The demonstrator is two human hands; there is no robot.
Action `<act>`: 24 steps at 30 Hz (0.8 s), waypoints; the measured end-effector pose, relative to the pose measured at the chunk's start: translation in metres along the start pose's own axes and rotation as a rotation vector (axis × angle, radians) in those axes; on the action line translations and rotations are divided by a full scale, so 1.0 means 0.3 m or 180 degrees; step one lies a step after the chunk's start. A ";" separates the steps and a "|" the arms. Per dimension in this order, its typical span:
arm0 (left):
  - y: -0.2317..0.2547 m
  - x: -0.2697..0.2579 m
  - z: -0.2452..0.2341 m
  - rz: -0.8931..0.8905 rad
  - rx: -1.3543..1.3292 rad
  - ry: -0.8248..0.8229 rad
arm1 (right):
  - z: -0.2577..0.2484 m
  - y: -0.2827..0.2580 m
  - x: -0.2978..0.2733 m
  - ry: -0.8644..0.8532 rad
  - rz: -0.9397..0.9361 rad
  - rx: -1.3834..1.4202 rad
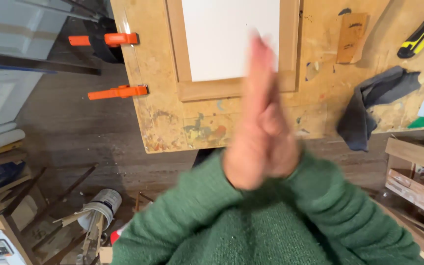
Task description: Framing a piece of artwork using a wooden frame and mounting materials.
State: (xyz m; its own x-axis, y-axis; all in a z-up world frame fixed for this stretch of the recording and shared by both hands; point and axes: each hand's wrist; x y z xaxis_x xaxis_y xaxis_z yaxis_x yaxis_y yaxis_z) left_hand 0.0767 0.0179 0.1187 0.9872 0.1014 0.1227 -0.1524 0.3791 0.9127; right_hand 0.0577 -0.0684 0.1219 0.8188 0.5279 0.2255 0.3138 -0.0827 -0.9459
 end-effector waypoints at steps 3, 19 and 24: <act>0.028 -0.053 0.030 -0.0286 0.0141 -0.0754 | -0.012 -0.021 -0.019 0.0047 -0.0067 -0.0092; -0.203 -0.017 0.193 0.0708 -0.0505 0.0442 | -0.007 -0.084 0.035 0.0942 -0.0810 0.4289; -0.128 0.037 -0.135 -0.0640 0.0100 -0.0159 | -0.015 0.040 -0.131 -0.0167 0.0372 0.0002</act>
State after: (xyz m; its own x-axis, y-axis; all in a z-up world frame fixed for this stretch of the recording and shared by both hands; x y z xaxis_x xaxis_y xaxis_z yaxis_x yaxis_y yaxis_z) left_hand 0.0918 0.0418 0.0693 0.9988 -0.0195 -0.0445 0.0485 0.3582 0.9324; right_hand 0.0314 -0.0941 0.1028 0.8235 0.5583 0.1011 0.2174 -0.1458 -0.9651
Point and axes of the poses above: each hand's wrist, its own x-axis towards the middle knuckle, its own z-axis out of the palm, y = z × x, and after that the axes turned 7 degrees about -z, right-handed
